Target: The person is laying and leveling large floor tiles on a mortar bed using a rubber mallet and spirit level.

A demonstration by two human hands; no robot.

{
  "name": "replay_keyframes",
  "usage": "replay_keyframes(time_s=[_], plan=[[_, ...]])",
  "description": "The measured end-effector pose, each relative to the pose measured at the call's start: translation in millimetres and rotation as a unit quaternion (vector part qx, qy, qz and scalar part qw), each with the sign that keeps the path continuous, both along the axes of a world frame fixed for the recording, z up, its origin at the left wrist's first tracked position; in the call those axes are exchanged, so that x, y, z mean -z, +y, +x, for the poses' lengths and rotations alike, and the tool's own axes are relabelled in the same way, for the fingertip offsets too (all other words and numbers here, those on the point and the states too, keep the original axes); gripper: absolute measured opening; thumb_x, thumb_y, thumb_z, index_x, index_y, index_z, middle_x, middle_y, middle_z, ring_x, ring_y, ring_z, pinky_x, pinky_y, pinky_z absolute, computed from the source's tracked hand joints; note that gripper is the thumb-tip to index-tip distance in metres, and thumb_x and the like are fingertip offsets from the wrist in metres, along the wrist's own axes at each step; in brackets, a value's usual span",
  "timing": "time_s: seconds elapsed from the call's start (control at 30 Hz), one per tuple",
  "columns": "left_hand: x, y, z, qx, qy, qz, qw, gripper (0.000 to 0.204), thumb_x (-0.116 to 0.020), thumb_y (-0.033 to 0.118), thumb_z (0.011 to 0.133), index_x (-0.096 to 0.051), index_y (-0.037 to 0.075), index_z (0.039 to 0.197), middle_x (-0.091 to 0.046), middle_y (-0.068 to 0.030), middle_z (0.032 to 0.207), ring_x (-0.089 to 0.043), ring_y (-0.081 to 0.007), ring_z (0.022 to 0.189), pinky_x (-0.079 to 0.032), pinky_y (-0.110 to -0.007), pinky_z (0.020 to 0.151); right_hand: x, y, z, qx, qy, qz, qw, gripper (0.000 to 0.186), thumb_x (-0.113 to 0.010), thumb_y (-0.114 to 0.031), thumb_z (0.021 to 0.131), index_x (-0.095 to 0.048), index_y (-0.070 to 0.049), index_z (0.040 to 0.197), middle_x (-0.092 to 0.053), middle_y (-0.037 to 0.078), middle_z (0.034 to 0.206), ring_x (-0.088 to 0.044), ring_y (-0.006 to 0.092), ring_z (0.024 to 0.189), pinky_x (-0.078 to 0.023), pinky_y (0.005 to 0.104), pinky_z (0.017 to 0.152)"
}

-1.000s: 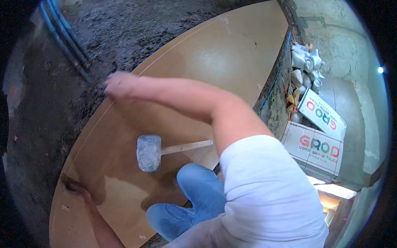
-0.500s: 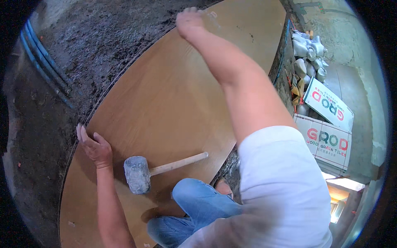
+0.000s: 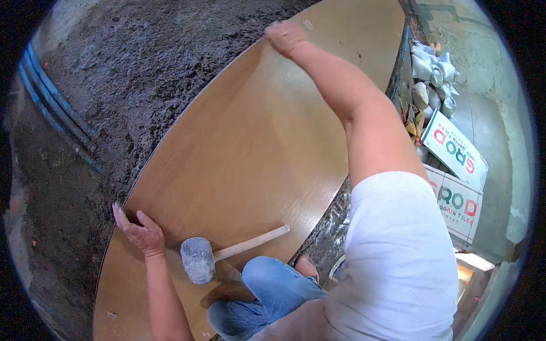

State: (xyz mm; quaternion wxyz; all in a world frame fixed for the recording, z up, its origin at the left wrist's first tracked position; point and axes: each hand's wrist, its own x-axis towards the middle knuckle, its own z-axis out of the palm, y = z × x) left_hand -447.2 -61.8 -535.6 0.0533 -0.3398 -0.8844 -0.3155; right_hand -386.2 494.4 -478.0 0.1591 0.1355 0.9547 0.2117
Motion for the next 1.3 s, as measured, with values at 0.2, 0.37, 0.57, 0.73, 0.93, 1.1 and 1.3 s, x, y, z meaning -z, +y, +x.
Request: replay_keyframes(time_s=[0.2,0.37,0.57,0.73,0.93,1.1,1.3], plan=[[0.2,-3.2,-0.2,0.002,-0.016,-0.025,1.000,0.046,-0.048,0.014,0.094,-0.030,-0.005,0.132,-0.036,-0.0281,0.136,-0.040,-0.0458,0.125,-0.035,-0.054,0.104,-0.7,87.6,14.8,0.082,0.015,0.012,0.996,0.025,-0.044,-0.022,0.087,-0.065,-0.008,0.091,-0.066,0.017,0.099,-0.063,0.0360,0.090,-0.051,0.0465,0.076],[-0.1,-1.0,-0.3,0.002,-0.030,-0.030,0.999,0.047,-0.048,0.016,0.095,-0.029,-0.004,0.133,-0.035,-0.0291,0.137,-0.039,-0.0449,0.125,-0.034,-0.053,0.104,-8.8,140.2,26.7,0.065,-0.007,0.042,0.997,0.031,-0.039,-0.026,0.090,-0.062,-0.006,0.095,-0.065,0.018,0.101,-0.062,0.0371,0.092,-0.049,0.0478,0.078],[-1.9,0.0,-1.8,0.003,-0.021,-0.033,0.999,0.046,-0.048,0.015,0.095,-0.029,-0.003,0.133,-0.035,-0.0301,0.138,-0.040,-0.0438,0.125,-0.033,-0.051,0.104,-4.5,86.9,7.9,0.101,0.001,0.009,0.995,0.035,-0.036,-0.029,0.093,-0.062,-0.006,0.096,-0.065,0.016,0.101,-0.061,0.0361,0.096,-0.049,0.0459,0.080],[0.0,-6.3,-0.7,0.010,-0.021,-0.045,0.999,0.047,-0.050,0.019,0.094,-0.031,-0.004,0.130,-0.035,-0.0291,0.136,-0.039,-0.0450,0.125,-0.035,-0.054,0.104,8.9,-107.8,-11.9,-0.021,-0.007,-0.197,0.980,0.019,-0.049,-0.015,0.088,-0.063,-0.010,0.100,-0.064,0.015,0.083,-0.063,0.0324,0.083,-0.050,0.0447,0.068],[-1.4,-3.7,5.1,-0.014,-0.012,-0.068,0.998,0.047,-0.051,0.018,0.093,-0.033,-0.005,0.129,-0.039,-0.0304,0.134,-0.042,-0.0452,0.122,-0.037,-0.051,0.103,-22.4,-326.8,35.8,0.000,0.178,-0.486,0.856,0.021,-0.061,-0.023,0.085,-0.063,-0.012,0.103,-0.059,0.007,0.072,-0.061,0.0248,0.070,-0.050,0.0375,0.059],[1.2,7.2,1.3,-0.027,0.007,0.000,1.000,0.049,-0.053,0.015,0.093,-0.032,-0.006,0.131,-0.039,-0.0305,0.133,-0.044,-0.0444,0.120,-0.038,-0.049,0.101,-28.7,-386.8,153.3,0.214,0.139,-0.554,0.793,0.024,-0.060,-0.023,0.086,-0.064,-0.006,0.101,-0.066,0.012,0.088,-0.063,0.0275,0.086,-0.051,0.0400,0.078],[1.2,3.9,2.5,-0.085,0.030,0.021,0.996,0.050,-0.052,0.013,0.091,-0.030,-0.003,0.133,-0.036,-0.0297,0.135,-0.040,-0.0443,0.123,-0.037,-0.050,0.102,-86.5,-417.8,246.0,0.324,0.210,-0.486,0.784,0.034,-0.059,-0.020,0.085,-0.060,0.000,0.113,-0.063,0.020,0.108,-0.059,0.0364,0.100,-0.047,0.0413,0.091]])
